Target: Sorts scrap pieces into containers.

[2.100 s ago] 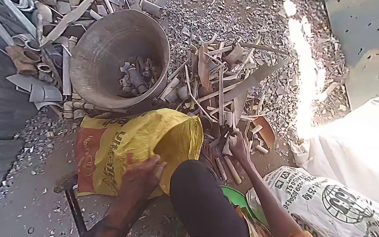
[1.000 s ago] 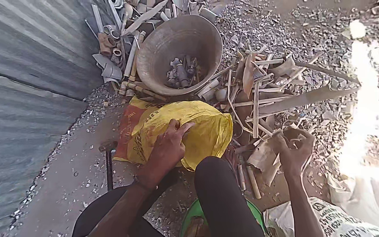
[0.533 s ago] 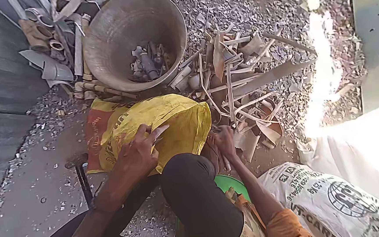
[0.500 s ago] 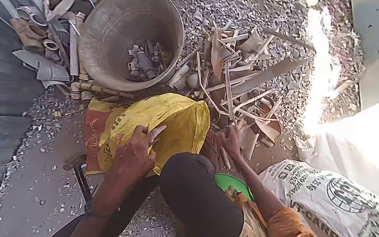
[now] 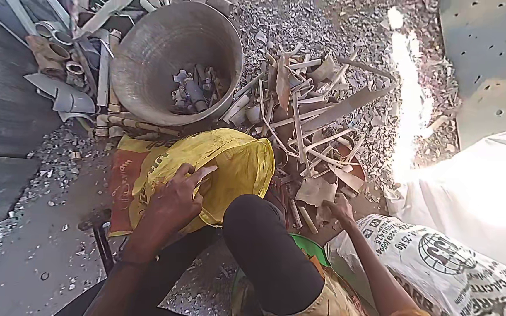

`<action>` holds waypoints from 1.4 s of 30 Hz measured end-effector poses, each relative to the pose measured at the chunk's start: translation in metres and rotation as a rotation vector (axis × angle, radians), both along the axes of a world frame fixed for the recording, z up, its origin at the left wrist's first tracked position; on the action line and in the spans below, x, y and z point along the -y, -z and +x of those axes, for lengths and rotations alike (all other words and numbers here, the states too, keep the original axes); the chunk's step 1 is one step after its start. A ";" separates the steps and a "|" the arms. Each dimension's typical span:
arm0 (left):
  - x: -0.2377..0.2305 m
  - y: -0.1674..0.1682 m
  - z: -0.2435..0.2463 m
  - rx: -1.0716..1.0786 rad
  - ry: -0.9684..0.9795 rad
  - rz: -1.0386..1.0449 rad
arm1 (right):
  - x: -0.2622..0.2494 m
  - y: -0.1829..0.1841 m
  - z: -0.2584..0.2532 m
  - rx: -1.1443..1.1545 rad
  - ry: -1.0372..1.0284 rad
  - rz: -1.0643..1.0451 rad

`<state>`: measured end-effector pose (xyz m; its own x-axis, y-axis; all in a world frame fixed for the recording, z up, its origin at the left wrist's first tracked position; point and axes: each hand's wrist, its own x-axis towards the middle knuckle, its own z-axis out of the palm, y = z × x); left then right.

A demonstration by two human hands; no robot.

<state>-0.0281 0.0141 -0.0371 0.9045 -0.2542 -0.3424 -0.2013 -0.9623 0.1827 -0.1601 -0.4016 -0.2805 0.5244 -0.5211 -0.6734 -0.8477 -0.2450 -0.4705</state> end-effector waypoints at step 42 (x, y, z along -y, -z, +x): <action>0.003 -0.026 -0.001 -0.198 -0.019 -0.083 | -0.201 -0.201 0.152 0.560 -1.282 -0.172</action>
<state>-0.0293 0.0112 -0.0116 0.8264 -0.2728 -0.4927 -0.1359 -0.9456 0.2956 -0.0078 -0.2004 -0.0798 0.8641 0.4626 -0.1985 0.2917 -0.7815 -0.5516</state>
